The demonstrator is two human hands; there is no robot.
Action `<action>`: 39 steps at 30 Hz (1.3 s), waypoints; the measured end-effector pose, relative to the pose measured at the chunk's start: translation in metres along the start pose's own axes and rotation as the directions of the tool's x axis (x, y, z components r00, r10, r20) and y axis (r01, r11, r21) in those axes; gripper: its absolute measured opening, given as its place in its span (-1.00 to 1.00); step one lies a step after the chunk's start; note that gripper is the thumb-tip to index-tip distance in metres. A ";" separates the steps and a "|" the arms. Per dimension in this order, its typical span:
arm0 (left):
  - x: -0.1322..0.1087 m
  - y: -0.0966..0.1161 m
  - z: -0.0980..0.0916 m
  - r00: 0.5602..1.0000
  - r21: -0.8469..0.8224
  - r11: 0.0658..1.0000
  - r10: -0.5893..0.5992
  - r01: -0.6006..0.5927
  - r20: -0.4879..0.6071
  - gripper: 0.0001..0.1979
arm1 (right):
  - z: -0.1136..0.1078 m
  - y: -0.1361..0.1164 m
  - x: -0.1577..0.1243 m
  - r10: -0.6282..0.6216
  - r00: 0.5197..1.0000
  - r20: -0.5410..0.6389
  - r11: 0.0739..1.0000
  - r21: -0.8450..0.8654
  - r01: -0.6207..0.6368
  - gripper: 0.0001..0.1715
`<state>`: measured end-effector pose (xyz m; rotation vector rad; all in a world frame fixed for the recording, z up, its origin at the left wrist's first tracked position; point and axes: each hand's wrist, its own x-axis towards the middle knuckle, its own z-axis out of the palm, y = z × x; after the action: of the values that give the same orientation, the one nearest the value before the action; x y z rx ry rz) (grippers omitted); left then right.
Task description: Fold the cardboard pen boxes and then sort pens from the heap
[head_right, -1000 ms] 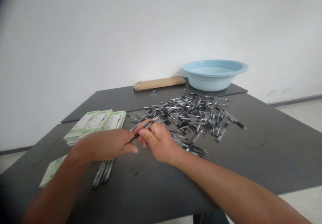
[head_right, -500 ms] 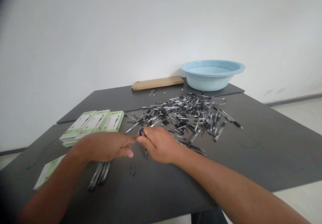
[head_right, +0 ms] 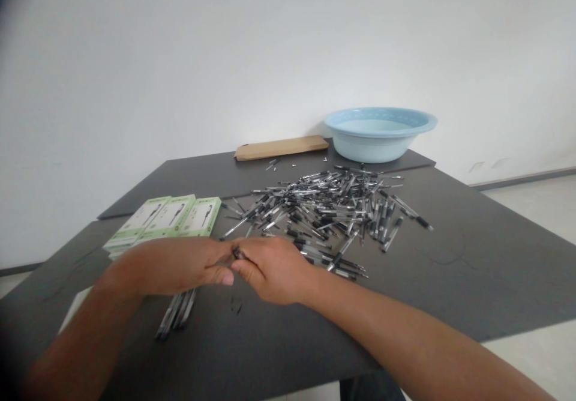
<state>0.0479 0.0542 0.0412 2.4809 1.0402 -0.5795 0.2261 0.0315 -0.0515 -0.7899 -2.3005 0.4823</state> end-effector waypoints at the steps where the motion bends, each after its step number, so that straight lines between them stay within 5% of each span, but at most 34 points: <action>1: -0.001 0.000 0.000 1.000 -0.010 1.000 0.012 -0.012 -0.005 -0.70 | 0.000 -0.001 0.000 -0.011 1.000 0.000 1.000 0.004 0.011 -0.80; 22: -0.002 0.008 0.006 0.996 0.039 0.996 -0.081 0.082 -0.045 -0.76 | -0.005 -0.005 0.002 0.041 0.998 0.040 0.944 0.327 -0.052 -0.78; 32: -0.004 0.008 0.005 0.997 0.052 0.995 -0.078 0.079 -0.029 -0.76 | 0.008 -0.002 -0.003 0.062 0.998 -0.023 0.979 0.194 -0.056 -0.78; 39: -0.007 0.005 0.006 0.996 0.039 0.997 -0.062 0.059 0.061 -0.73 | 0.008 0.008 -0.004 0.028 0.997 0.078 0.720 0.690 -0.074 -0.62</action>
<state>0.0457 0.0439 0.0407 2.4539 1.0934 -0.6955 0.2266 0.0338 -0.0634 -0.4496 -1.9042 1.3176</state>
